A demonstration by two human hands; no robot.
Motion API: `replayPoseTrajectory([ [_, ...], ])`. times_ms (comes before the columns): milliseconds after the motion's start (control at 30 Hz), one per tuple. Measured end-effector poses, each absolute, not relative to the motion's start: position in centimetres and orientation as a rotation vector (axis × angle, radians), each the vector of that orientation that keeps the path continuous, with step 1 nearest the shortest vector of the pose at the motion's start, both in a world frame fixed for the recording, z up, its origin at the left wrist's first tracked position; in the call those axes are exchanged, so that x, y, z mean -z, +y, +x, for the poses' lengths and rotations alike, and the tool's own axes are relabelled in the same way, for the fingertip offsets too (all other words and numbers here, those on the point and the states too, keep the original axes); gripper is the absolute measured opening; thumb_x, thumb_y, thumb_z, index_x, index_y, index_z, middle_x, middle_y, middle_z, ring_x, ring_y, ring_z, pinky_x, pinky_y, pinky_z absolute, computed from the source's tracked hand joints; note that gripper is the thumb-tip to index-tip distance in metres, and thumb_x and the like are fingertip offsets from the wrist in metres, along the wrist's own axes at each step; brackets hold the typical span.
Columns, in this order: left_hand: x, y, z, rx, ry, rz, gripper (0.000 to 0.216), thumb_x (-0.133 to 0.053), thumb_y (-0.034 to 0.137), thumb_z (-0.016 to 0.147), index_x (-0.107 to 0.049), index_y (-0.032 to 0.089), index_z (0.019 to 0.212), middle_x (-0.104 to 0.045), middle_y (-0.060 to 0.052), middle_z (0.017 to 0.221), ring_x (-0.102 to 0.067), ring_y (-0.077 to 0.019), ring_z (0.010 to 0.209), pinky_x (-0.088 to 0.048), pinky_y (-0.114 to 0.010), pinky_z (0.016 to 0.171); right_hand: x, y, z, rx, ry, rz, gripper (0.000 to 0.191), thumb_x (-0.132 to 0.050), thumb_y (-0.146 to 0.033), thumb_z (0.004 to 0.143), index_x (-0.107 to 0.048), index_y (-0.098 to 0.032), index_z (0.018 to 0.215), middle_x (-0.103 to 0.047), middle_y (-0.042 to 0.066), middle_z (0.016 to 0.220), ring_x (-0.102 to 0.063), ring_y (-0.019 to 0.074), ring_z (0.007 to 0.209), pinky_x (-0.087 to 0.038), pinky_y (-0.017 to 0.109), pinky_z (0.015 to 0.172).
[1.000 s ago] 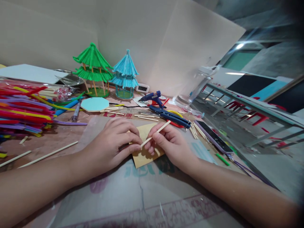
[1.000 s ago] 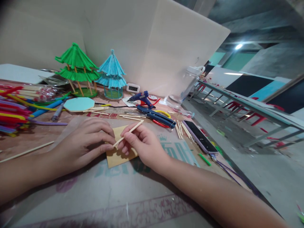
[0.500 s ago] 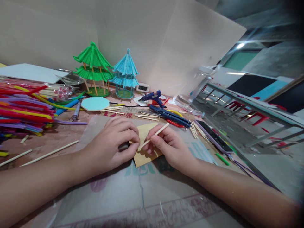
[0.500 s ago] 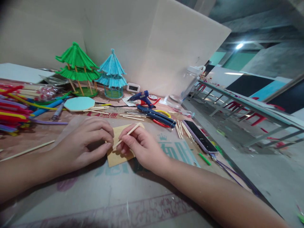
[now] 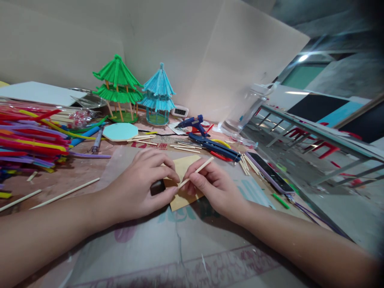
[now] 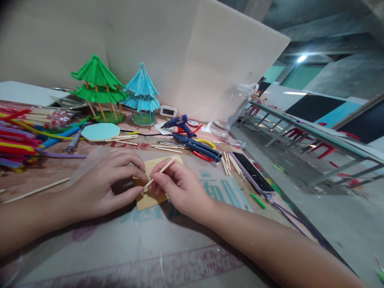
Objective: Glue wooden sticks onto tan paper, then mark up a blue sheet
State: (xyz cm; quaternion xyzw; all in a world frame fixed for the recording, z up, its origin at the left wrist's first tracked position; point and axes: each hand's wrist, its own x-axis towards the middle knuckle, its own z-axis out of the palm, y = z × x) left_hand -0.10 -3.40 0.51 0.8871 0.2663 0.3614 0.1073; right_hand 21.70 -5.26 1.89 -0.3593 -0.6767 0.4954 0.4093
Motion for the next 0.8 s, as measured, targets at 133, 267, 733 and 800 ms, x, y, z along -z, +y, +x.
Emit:
replayPoseTrajectory([
  [133,-0.35,-3.18,-0.11,-1.053,0.724,2.633,0.01,-0.061,0.022,0.096,-0.069,0.023,0.091,-0.066,-0.001,0.097,-0.059,-0.0195,0.098,-0.039,-0.038,0.094,-2.01,-5.34,21.63,-1.181,-1.759,-0.939,0.026,-0.062,-0.044,0.097,-0.059,-0.019,0.091,-0.064,0.001,0.078,-0.062,0.0109,0.066,-0.051,0.023,0.061],
  [267,-0.27,-3.07,-0.15,-1.054,0.693,2.629,0.012,-0.059,0.022,0.098,-0.069,0.022,0.091,-0.066,-0.001,0.097,-0.058,-0.0178,0.097,-0.039,-0.037,0.093,-1.93,-5.43,21.68,-1.156,-1.784,-0.958,0.024,-0.06,-0.043,0.098,-0.059,-0.02,0.093,-0.065,0.001,0.079,-0.063,0.0116,0.067,-0.052,0.024,0.062],
  [733,0.04,-3.03,0.02,-1.076,0.778,2.626,0.011,-0.056,0.016,0.091,-0.061,0.021,0.082,-0.064,-0.001,0.098,-0.056,-0.019,0.099,-0.039,-0.036,0.094,-1.67,-5.42,21.84,-1.139,-1.858,-0.928,0.022,-0.057,-0.04,0.101,-0.061,-0.02,0.094,-0.066,0.003,0.084,-0.065,0.0124,0.07,-0.055,0.024,0.064],
  [800,-0.16,-3.09,0.02,-1.133,0.781,2.619,0.011,-0.055,0.016,0.091,-0.061,0.021,0.084,-0.064,-0.001,0.099,-0.056,-0.0188,0.097,-0.04,-0.035,0.091,-1.75,-5.44,21.88,-1.113,-1.868,-0.938,0.024,-0.056,-0.042,0.101,-0.061,-0.02,0.094,-0.065,0.003,0.084,-0.065,0.0128,0.071,-0.055,0.025,0.065],
])
